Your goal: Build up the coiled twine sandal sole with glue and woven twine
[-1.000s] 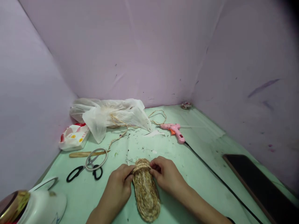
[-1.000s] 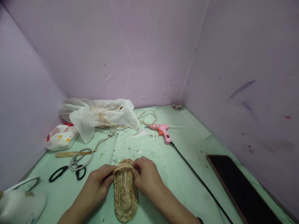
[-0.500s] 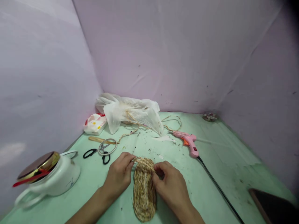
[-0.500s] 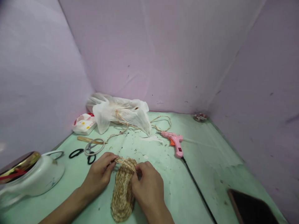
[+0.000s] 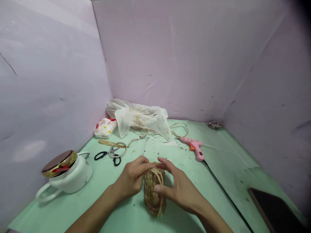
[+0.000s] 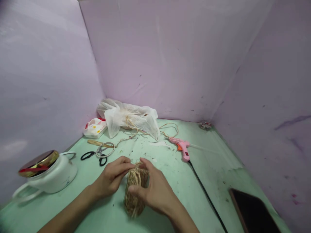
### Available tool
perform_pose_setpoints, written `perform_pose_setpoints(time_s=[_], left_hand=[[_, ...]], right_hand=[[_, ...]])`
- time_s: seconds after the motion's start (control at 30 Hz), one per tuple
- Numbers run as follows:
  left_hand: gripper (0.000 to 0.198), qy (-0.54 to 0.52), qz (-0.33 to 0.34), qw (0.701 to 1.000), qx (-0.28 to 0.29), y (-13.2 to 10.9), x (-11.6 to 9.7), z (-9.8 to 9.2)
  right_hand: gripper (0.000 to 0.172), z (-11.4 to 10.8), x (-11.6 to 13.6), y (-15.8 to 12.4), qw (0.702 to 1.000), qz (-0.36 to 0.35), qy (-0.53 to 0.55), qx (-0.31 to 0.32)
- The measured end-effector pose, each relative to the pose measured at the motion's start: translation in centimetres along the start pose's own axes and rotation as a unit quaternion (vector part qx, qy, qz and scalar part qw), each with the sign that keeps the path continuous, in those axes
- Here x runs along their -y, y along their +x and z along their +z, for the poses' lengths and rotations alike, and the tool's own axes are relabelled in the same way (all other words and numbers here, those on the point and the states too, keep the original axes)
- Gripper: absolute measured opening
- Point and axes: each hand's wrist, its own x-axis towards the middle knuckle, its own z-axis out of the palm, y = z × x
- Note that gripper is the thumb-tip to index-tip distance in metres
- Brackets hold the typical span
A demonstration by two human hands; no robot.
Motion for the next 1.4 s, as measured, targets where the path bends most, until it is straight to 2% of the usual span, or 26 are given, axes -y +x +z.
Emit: perform_pose_setpoints(time_s=[0.03,0.1,0.13,0.2,0.23,0.3,0.37,0.43,0.5,0.57,0.63,0.73,0.8,0.83,0.87,0.9,1.03,1.13,1.23,1.4], left_hand=[[0.037,0.009,0.007,1.000,0.012,0.0,-0.2,-0.2],[0.037,0.034,0.005,0.999,0.026,0.0,-0.7,-0.4],[0.036,0.047,0.001,0.998,0.032,-0.1,-0.9,-0.4],[0.034,0.057,-0.003,0.997,0.043,-0.1,-1.2,-0.4],[0.034,0.051,-0.006,0.998,0.043,-0.1,-1.2,-0.4],[0.035,0.011,-0.024,0.999,0.024,0.1,-1.2,-0.4],[0.036,-0.055,-0.082,0.995,-0.007,0.3,-1.1,-0.4],[0.032,-0.125,-0.176,0.976,-0.033,0.6,-1.0,-0.5],[0.024,-0.198,-0.260,0.945,-0.034,0.8,-1.0,-0.3],[0.018,-0.255,-0.297,0.920,-0.031,0.9,-1.2,0.1],[0.016,-0.270,-0.302,0.913,-0.038,0.9,-1.6,0.5],[0.016,-0.200,-0.273,0.940,-0.032,1.0,-1.5,0.6],[0.019,-0.070,-0.265,0.962,-0.006,1.1,-0.8,-0.4],[0.020,0.012,-0.276,0.961,0.001,1.1,-0.2,-1.2],[0.020,0.129,-0.311,0.942,-0.016,1.1,0.5,-2.2],[0.022,0.189,-0.345,0.918,-0.043,1.0,1.3,-3.3],[0.021,0.276,-0.456,0.845,-0.055,0.3,4.9,-7.0],[0.016,0.303,-0.518,0.798,-0.052,-0.3,6.8,-7.6],[0.022,0.309,-0.540,0.780,-0.062,-0.6,7.9,-6.8],[0.033,0.292,-0.533,0.785,-0.118,0.5,8.8,-6.3]], right_hand=[[0.071,0.4,0.3,-0.2,0.996,0.010,0.084,0.040],[0.051,1.4,0.6,-0.3,0.959,0.070,0.253,0.107],[0.043,1.9,0.6,-0.2,0.933,0.107,0.319,0.129],[0.042,2.7,0.1,0.1,0.899,0.156,0.385,0.142],[0.042,2.9,-0.2,0.3,0.897,0.159,0.391,0.135],[0.041,3.0,-0.7,0.6,0.913,0.134,0.369,0.109],[0.036,2.9,-0.9,0.7,0.929,0.108,0.347,0.077],[0.030,2.7,-0.8,0.6,0.932,0.099,0.344,0.052],[0.028,2.6,-0.7,0.5,0.930,0.106,0.349,0.043],[0.028,2.6,-0.5,0.5,0.931,0.116,0.343,0.053],[0.032,2.7,-0.5,0.5,0.934,0.127,0.328,0.068],[0.037,3.0,-0.5,0.6,0.948,0.151,0.278,0.042],[0.039,3.1,-0.6,0.8,0.957,0.158,0.242,-0.005],[0.039,3.0,-0.7,0.8,0.959,0.160,0.233,-0.024],[0.039,2.9,-0.8,0.9,0.958,0.161,0.234,-0.040],[0.039,2.7,-0.9,0.9,0.955,0.165,0.240,-0.052],[0.038,1.7,-0.6,1.0,0.940,0.184,0.271,-0.092],[0.040,1.2,-0.2,1.0,0.931,0.191,0.287,-0.118],[0.041,1.2,0.1,1.0,0.928,0.193,0.294,-0.123],[0.040,1.5,0.1,0.9,0.933,0.186,0.291,-0.104]])
